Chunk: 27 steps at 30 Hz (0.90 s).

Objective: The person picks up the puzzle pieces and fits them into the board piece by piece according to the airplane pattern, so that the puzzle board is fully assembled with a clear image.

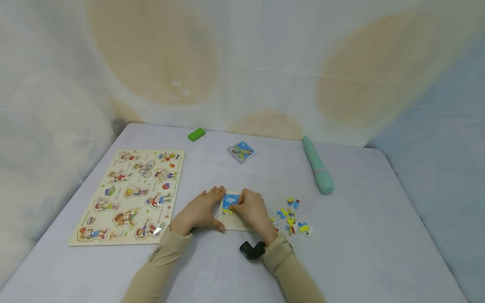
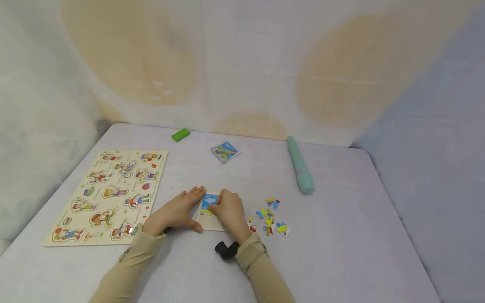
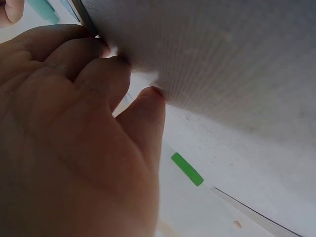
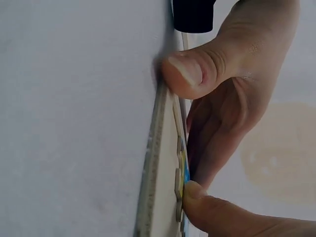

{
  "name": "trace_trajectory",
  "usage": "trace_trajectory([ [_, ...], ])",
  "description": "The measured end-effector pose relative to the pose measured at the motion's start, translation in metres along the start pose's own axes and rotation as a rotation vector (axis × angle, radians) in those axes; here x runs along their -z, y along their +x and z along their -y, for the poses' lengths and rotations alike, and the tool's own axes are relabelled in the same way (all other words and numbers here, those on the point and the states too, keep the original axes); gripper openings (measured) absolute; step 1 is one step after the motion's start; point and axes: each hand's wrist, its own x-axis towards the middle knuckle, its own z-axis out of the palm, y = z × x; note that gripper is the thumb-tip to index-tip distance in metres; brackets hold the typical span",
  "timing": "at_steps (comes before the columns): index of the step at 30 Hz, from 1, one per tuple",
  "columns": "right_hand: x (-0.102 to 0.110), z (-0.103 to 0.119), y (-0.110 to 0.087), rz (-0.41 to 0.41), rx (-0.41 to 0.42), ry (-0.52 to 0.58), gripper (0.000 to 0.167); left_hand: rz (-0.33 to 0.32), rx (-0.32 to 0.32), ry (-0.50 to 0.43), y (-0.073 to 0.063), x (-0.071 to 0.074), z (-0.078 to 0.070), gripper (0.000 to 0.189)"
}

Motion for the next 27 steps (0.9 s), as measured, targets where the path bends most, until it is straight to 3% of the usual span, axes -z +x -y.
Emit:
trace_trajectory([
  [6,0.025,-0.019,0.006,0.053,-0.001,0.142,0.021,0.012,-0.007,-0.016,0.001,-0.002,0.0,0.113],
  [12,0.076,-0.058,0.009,-0.015,-0.079,0.229,0.032,0.005,0.002,-0.001,0.0,-0.001,0.002,0.114],
  [19,0.111,-0.111,-0.007,-0.018,-0.135,0.199,0.04,0.013,-0.005,0.013,-0.002,-0.001,0.004,0.114],
  [27,0.12,-0.121,-0.015,0.031,-0.187,0.044,0.037,0.016,-0.007,0.0,-0.001,0.002,0.001,0.115],
])
